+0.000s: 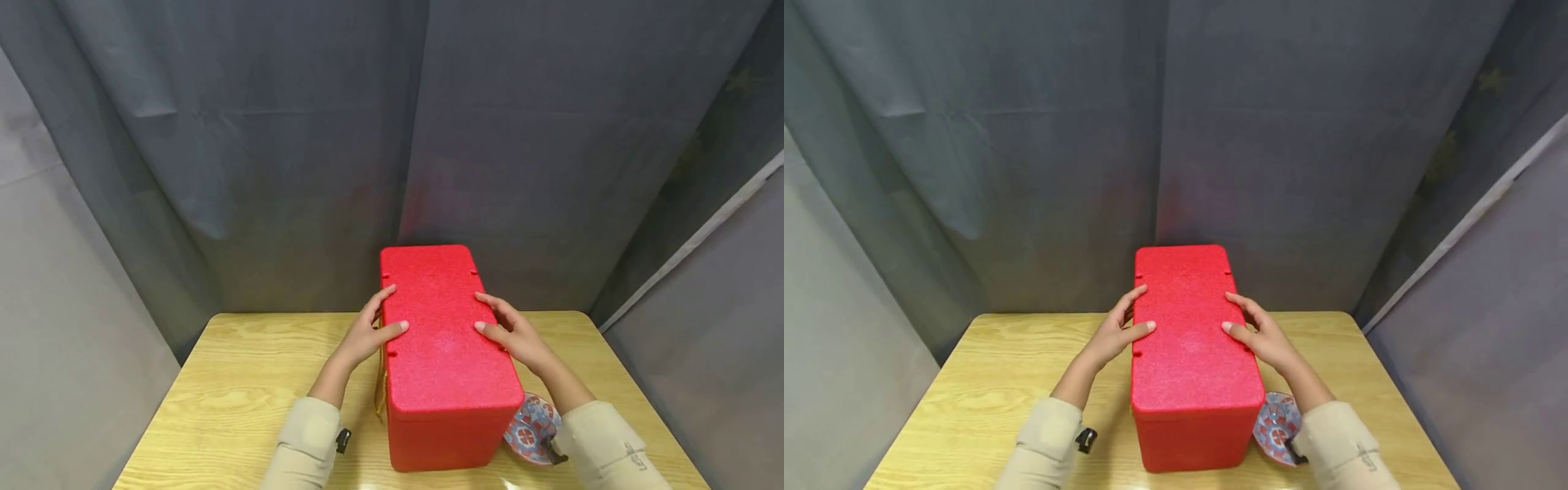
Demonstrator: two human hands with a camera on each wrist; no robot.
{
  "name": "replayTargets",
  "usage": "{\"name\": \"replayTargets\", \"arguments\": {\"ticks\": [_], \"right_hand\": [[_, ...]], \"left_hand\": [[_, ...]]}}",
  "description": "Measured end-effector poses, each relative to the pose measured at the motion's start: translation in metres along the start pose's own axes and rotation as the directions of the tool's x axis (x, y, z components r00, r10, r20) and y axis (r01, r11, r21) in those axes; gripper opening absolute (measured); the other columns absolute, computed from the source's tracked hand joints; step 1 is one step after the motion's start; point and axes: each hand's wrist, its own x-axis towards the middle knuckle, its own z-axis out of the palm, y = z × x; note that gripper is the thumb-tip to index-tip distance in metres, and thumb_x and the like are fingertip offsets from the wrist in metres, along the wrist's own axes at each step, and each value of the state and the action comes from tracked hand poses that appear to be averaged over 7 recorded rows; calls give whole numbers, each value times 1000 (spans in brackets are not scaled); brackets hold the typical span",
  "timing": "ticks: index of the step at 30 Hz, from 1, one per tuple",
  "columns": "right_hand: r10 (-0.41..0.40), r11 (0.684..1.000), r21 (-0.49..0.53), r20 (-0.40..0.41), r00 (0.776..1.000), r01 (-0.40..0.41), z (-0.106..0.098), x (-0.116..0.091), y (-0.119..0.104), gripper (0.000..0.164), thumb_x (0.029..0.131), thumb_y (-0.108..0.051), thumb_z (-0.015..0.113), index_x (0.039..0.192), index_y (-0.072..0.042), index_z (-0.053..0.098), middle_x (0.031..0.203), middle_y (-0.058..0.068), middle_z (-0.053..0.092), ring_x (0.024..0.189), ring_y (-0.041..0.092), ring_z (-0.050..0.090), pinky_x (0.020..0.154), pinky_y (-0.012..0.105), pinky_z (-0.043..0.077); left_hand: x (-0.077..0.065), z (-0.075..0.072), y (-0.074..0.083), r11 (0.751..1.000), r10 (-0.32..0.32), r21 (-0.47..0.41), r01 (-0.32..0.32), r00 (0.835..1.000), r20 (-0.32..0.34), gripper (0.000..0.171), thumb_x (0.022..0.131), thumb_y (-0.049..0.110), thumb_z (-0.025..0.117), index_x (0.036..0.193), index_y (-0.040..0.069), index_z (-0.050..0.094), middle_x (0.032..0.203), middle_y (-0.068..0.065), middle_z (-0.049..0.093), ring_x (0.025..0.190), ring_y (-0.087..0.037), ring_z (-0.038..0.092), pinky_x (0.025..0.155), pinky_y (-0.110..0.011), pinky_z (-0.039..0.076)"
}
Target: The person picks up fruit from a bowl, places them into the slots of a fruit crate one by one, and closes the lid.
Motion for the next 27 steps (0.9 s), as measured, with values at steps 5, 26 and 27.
{"name": "replayTargets", "arguments": {"ticks": [5,26,27], "right_hand": [[-32,990,-139,22,999,35,-4,32,-4,59,89,-16,62,141,-5,36,130,21,45,108,35,49,82,42,46],[135,988,86,-59,989,-130,-2,73,23,60,89,-23,64,143,-14,38,136,19,42,116,31,45,83,31,47],[136,988,84,-66,988,-131,-1,71,23,60,89,-23,64,143,-14,39,137,17,41,118,29,44,84,29,46]], "left_hand": [[35,-10,-18,996,-57,71,60,997,-42,76,82,26,69,146,22,28,141,-7,36,122,-23,41,94,-42,39],[73,-29,-31,962,-220,158,223,975,-32,100,68,41,78,148,33,18,144,0,30,127,-21,31,98,-44,33],[72,-28,-32,963,-229,138,231,973,-27,99,69,40,78,147,34,18,145,1,29,127,-22,30,96,-45,34]]}}
